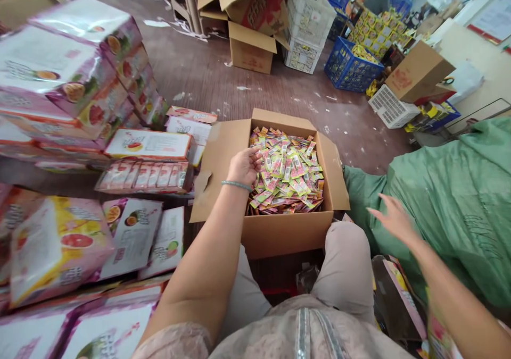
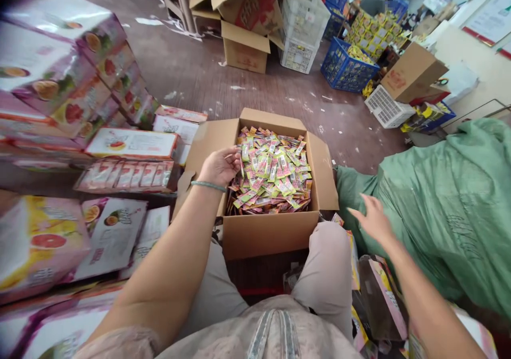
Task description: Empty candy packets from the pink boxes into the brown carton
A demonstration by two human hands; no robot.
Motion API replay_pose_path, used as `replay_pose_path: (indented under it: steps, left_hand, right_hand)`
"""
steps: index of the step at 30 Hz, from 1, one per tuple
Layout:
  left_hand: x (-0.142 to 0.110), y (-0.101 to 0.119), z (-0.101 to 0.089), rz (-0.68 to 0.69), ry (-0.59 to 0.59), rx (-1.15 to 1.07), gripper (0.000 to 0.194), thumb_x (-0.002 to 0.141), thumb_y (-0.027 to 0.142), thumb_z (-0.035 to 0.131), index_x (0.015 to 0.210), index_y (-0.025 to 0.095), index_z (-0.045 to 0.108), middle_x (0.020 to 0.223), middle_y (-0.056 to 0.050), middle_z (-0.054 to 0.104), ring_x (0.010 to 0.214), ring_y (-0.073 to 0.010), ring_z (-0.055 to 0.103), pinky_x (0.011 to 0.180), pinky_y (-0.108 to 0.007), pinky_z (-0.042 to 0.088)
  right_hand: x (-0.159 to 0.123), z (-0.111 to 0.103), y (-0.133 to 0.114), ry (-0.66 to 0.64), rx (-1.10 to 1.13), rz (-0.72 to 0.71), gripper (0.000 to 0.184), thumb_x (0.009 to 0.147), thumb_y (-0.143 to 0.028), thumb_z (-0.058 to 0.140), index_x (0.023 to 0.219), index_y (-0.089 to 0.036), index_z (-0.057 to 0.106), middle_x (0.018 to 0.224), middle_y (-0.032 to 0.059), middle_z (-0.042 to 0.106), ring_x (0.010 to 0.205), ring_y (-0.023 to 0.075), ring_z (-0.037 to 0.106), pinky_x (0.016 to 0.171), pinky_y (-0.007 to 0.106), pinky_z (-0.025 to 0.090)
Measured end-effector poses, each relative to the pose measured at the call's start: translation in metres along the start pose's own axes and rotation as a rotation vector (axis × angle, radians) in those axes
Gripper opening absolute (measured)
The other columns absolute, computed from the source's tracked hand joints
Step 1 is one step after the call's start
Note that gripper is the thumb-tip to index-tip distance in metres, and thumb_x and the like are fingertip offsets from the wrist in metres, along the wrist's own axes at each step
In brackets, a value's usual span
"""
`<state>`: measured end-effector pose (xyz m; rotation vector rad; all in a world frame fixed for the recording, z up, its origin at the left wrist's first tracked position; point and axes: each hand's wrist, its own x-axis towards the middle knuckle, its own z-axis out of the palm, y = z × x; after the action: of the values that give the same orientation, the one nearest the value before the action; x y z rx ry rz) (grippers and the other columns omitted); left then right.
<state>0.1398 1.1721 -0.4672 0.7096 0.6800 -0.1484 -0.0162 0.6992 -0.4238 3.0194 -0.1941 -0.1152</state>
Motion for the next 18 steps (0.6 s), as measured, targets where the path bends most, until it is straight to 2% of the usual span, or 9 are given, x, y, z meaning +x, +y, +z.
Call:
replay_pose_path:
  steps: [2, 5, 7, 9, 10, 12, 14, 18]
  left_hand:
    - [0.0, 0.001, -0.001, 0.002, 0.004, 0.011, 0.008, 0.077, 0.008, 0.064, 0.076, 0.016, 0.062, 0.05, 0.002, 0.056, 0.04, -0.0054, 0.044, 0.041, -0.012, 0.038]
    - [0.0, 0.002, -0.006, 0.003, 0.012, 0.038, 0.007, 0.078, 0.009, 0.066, 0.076, 0.015, 0.063, 0.051, 0.002, 0.058, 0.04, -0.0053, 0.046, 0.041, -0.012, 0.038]
    - [-0.002, 0.003, -0.009, -0.003, 0.016, 0.054, 0.007, 0.079, 0.009, 0.066, 0.076, 0.015, 0.064, 0.052, 0.002, 0.059, 0.04, -0.0053, 0.047, 0.042, -0.013, 0.038]
    - [-0.003, 0.003, -0.01, -0.012, 0.023, 0.059, 0.008, 0.082, 0.009, 0.065, 0.076, 0.014, 0.065, 0.052, 0.001, 0.059, 0.039, -0.0054, 0.048, 0.042, -0.014, 0.039]
    - [-0.004, 0.004, -0.01, -0.015, 0.027, 0.059, 0.009, 0.084, 0.009, 0.064, 0.076, 0.013, 0.065, 0.052, 0.001, 0.059, 0.039, -0.0054, 0.048, 0.042, -0.014, 0.039]
    - [-0.006, 0.005, -0.008, -0.027, 0.033, 0.057, 0.013, 0.087, 0.009, 0.061, 0.075, 0.012, 0.065, 0.052, 0.001, 0.059, 0.039, -0.0054, 0.048, 0.042, -0.014, 0.039]
    - [-0.008, 0.005, -0.005, -0.039, 0.031, 0.053, 0.018, 0.09, 0.008, 0.059, 0.074, 0.012, 0.064, 0.051, 0.001, 0.058, 0.039, -0.005, 0.047, 0.042, -0.014, 0.039]
    - [-0.01, 0.006, -0.002, -0.066, 0.0, 0.042, 0.02, 0.091, 0.007, 0.058, 0.073, 0.012, 0.064, 0.05, 0.001, 0.057, 0.038, -0.0046, 0.046, 0.042, -0.014, 0.039]
  right_hand:
    - [0.052, 0.02, -0.09, -0.024, 0.182, -0.209, 0.087, 0.096, -0.075, 0.041, 0.163, -0.02, 0.043, 0.167, 0.022, 0.04, 0.159, 0.0349, 0.038, 0.131, 0.052, 0.035]
    - [0.123, 0.043, -0.208, -0.085, 0.286, -0.435, 0.084, 0.1, -0.072, 0.047, 0.168, -0.023, 0.038, 0.177, 0.0164, 0.024, 0.165, 0.0376, 0.023, 0.133, 0.056, 0.026]
    - [0.159, 0.055, -0.266, -0.151, 0.255, -0.493, 0.086, 0.099, -0.077, 0.049, 0.17, -0.03, 0.034, 0.18, 0.011, 0.018, 0.165, 0.0452, 0.01, 0.132, 0.068, 0.015]
    - [0.18, 0.07, -0.302, -0.308, 0.21, -0.483, 0.09, 0.094, -0.083, 0.055, 0.169, -0.038, 0.034, 0.181, 0.0077, 0.014, 0.163, 0.0525, 0.005, 0.127, 0.079, 0.011]
    - [0.184, 0.078, -0.31, -0.38, 0.19, -0.477, 0.093, 0.091, -0.083, 0.06, 0.169, -0.039, 0.035, 0.181, 0.0071, 0.014, 0.162, 0.0546, 0.004, 0.125, 0.082, 0.012]
    - [0.179, 0.095, -0.31, -0.449, 0.16, -0.49, 0.096, 0.085, -0.08, 0.071, 0.166, -0.039, 0.041, 0.18, 0.0083, 0.015, 0.161, 0.0552, 0.005, 0.123, 0.082, 0.016]
    - [0.162, 0.112, -0.292, -0.425, 0.127, -0.545, 0.093, 0.082, -0.074, 0.078, 0.161, -0.034, 0.049, 0.178, 0.0109, 0.017, 0.162, 0.0531, 0.006, 0.125, 0.078, 0.018]
    - [0.124, 0.131, -0.242, -0.419, 0.011, -0.69, 0.073, 0.086, -0.058, 0.078, 0.149, -0.025, 0.062, 0.177, 0.0146, 0.019, 0.162, 0.0497, 0.005, 0.128, 0.074, 0.015]
